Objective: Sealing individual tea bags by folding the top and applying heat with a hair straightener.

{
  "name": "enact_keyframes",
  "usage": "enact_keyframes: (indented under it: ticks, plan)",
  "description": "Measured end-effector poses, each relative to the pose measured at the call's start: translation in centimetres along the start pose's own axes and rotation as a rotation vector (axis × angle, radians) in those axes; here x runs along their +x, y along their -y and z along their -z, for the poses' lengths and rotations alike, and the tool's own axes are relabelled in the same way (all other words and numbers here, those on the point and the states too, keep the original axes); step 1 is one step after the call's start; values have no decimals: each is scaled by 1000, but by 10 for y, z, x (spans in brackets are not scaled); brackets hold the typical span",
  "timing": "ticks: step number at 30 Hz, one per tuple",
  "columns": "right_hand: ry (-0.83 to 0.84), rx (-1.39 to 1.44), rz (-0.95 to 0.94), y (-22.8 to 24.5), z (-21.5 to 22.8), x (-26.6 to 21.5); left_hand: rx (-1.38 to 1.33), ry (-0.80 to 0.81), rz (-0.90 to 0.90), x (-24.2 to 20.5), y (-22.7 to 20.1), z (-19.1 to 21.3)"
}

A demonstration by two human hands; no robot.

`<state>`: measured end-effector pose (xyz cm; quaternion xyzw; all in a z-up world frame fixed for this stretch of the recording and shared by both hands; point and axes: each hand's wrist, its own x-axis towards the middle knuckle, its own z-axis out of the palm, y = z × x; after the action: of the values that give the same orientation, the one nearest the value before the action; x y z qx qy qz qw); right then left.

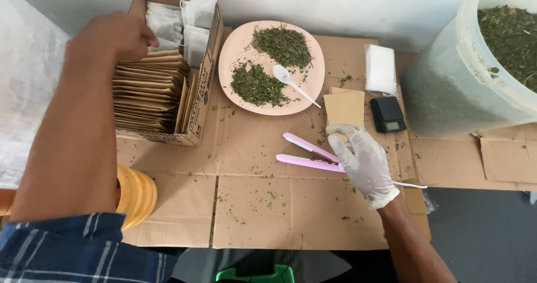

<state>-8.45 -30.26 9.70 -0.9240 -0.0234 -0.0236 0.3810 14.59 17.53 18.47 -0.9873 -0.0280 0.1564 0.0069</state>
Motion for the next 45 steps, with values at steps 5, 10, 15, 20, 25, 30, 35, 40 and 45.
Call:
enact_keyframes:
  ticks: [5,10,15,20,25,30,35,40,45]
  plan:
    - [45,-16,-77,2,-3,1,-254,29,-60,3,-18,-2]
    - [44,-50,20,-11,-9,2,-303,151,135,-42,-45,22]
    - [42,-44,20,-14,-10,4,-336,180,107,-29,-38,19]
    - [54,-57,0,-15,-11,4,-292,139,31,14,-11,-7]
    - [72,-51,-36,-12,-10,5,-331,-63,-84,41,5,-26]
    - [54,-30,-58,-9,-7,7,-49,-176,-51,55,0,-24]
    - [40,-37,-19,-10,-8,9,82,-107,-74,57,-10,-17]
    - [14,-67,76,-23,-12,9,96,-133,-86,60,-15,-22]
    - [29,-68,40,-21,-12,9,317,-130,-202,88,-2,-41]
